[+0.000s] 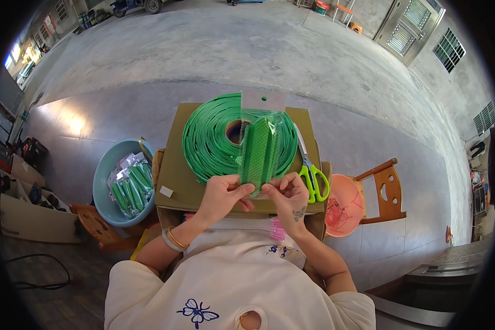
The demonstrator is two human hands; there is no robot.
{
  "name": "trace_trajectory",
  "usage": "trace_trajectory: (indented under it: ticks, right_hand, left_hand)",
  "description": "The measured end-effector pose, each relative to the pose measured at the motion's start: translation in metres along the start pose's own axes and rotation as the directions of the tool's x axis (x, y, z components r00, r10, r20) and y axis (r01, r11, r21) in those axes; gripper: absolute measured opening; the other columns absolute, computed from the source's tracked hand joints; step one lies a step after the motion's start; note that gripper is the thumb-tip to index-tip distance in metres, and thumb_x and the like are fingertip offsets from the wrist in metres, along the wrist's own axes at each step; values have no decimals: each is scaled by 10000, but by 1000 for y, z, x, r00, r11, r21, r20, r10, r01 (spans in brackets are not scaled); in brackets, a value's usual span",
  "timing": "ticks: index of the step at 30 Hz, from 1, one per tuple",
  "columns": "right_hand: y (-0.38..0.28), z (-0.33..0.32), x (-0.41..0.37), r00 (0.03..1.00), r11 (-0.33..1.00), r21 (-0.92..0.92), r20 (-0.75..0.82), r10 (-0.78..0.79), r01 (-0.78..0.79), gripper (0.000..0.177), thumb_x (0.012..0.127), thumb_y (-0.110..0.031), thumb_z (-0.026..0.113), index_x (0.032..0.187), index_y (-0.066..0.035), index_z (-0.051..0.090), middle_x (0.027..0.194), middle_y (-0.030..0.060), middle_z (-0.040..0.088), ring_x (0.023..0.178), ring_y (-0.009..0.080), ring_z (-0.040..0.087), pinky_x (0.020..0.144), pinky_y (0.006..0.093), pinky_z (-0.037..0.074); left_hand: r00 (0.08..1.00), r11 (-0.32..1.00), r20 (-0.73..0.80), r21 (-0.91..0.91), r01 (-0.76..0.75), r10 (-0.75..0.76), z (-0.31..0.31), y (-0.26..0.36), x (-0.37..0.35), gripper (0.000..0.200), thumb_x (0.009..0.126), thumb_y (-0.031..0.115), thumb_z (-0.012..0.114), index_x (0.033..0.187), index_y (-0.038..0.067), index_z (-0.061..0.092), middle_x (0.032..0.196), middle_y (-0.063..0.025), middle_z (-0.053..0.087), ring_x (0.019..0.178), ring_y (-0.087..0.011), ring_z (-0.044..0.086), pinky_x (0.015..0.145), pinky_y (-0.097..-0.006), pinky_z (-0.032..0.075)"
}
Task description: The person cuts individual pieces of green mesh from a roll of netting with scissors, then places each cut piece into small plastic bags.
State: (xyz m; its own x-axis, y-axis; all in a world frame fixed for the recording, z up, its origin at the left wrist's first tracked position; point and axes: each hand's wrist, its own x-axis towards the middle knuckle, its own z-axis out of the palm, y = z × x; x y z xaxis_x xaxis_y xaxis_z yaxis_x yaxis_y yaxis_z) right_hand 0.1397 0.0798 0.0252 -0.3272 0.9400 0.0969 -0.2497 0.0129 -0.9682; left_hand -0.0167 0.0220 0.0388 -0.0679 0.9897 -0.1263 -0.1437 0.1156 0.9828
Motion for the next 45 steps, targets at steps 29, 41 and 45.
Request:
trace_trajectory:
  ticks: [29,41,45]
  right_hand:
    - [32,-311,23,776,531,-568,-487,401,-630,300,717,-155,719,930,30,617,724,77,612,632,143,597,551,263,515]
    - [120,-343,11,843,300,-791,-469,262,-533,279,690,-188,707,852,23,621,649,78,611,540,140,575,467,249,465]
    - [84,-316,17,831,663,-581,-544,115,-471,222,717,-184,680,753,24,611,526,63,549,474,126,556,414,244,447]
  left_hand:
    - [782,692,-554,683,232,284,-233,15,-32,403,794,226,649,1095,-31,568,859,-152,664,788,-167,634,682,-276,478]
    - [975,186,-4,982,-39,224,-46,15,154,391,692,389,708,769,8,666,753,-107,638,934,-249,574,805,-522,398]
    - [996,293,-16,956,-11,92,-40,7,169,437,671,391,725,609,-26,607,912,-216,619,1072,-332,511,861,-436,409]
